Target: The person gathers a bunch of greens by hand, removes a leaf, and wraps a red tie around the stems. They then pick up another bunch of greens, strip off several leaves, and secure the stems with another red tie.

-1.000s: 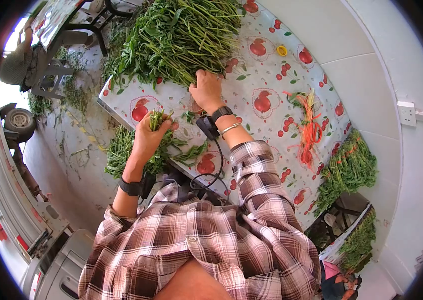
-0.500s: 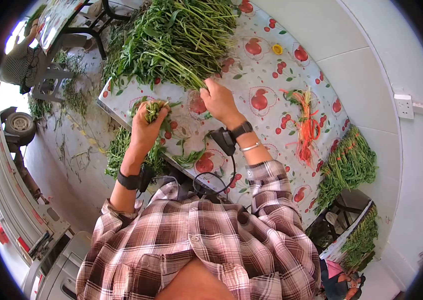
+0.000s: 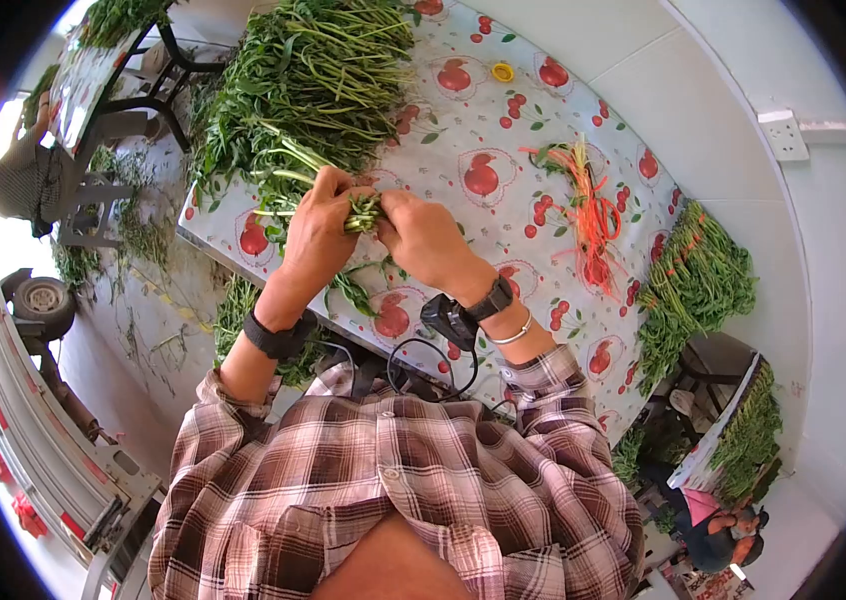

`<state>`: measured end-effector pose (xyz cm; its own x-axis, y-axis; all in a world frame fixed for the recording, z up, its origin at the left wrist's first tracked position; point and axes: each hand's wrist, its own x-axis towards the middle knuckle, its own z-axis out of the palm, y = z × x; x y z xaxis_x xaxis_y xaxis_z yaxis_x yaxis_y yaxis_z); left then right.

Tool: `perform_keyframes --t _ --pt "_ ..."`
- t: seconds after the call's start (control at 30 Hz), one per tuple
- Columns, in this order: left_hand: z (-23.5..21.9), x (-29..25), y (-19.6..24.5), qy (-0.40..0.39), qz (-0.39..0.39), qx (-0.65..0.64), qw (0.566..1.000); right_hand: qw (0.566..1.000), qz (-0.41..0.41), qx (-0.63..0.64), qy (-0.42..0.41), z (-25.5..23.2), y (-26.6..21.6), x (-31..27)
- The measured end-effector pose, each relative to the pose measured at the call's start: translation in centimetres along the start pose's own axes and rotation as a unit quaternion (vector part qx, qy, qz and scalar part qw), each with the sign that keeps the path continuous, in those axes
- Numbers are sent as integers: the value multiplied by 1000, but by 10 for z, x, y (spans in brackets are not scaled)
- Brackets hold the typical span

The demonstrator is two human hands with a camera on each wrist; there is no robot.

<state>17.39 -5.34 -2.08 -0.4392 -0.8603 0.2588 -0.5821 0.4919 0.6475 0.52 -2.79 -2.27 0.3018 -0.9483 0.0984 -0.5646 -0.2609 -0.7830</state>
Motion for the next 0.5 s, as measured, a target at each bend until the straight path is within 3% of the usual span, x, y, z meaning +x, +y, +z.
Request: perform_keyframes --t 0.03,0.1,0.13,0.17,0.2,0.23,0.37,0.5 --pt "-3 2 4 11 -2 -15 1000 1000 0 -1 5 -7 -4 -1" --pt "-10 6 9 22 -16 -35 999 992 -15 119 24 -28 -16 -4" --pt "-13 9 8 42 -31 -101 994 968 71 241 4 -40 -25 -9" --pt "-15 11 9 63 -47 -166 983 968 68 240 7 -46 -28 -11" --pt "-23 14 17 44 -109 -219 969 957 68 279 41 -52 -31 -13" --pt "-28 15 25 45 -105 -218 969 943 68 318 74 -56 -33 -15" --pt "-27 14 46 52 -100 -224 968 953 49 291 66 -63 -39 -24" --pt "-28 8 67 32 -161 -255 953 975 13 195 103 -61 -44 -32"
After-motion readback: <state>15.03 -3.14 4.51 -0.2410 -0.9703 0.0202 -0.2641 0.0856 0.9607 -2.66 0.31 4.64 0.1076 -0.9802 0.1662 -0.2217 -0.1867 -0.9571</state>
